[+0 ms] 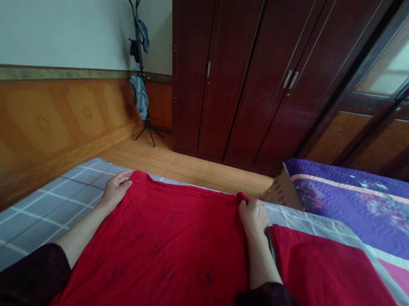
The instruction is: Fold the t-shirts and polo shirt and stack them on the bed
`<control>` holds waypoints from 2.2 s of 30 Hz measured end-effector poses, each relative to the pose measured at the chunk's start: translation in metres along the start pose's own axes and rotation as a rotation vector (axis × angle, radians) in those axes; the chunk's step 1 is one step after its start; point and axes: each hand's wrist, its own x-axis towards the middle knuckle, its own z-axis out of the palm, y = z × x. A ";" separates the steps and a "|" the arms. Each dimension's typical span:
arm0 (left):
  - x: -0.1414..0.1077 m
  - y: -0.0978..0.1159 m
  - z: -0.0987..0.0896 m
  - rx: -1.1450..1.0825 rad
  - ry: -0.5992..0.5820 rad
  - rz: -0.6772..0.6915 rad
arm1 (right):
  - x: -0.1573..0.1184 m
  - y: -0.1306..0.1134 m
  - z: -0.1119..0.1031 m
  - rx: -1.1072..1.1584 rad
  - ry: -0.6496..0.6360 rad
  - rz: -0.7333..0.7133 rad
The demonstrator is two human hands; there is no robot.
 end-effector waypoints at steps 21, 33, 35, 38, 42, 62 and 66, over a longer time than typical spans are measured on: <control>-0.006 0.012 0.000 0.025 0.005 -0.015 | 0.009 0.005 0.009 0.151 0.196 0.032; 0.045 -0.005 0.005 0.510 0.069 -0.065 | 0.004 0.007 0.016 0.004 0.112 0.029; 0.043 -0.006 0.006 0.561 0.042 -0.061 | 0.005 0.007 0.016 -0.013 0.107 0.040; 0.040 -0.005 0.005 0.596 -0.037 -0.056 | 0.006 0.007 0.016 -0.035 0.097 0.050; 0.032 0.004 -0.005 0.590 -0.173 -0.044 | 0.003 0.005 0.014 -0.055 0.068 0.038; -0.203 0.097 -0.145 0.762 -0.664 -0.030 | -0.101 0.009 -0.040 -0.284 -0.263 -0.212; -0.214 0.096 -0.158 0.724 -0.710 0.015 | -0.120 0.020 -0.045 -0.296 -0.237 -0.241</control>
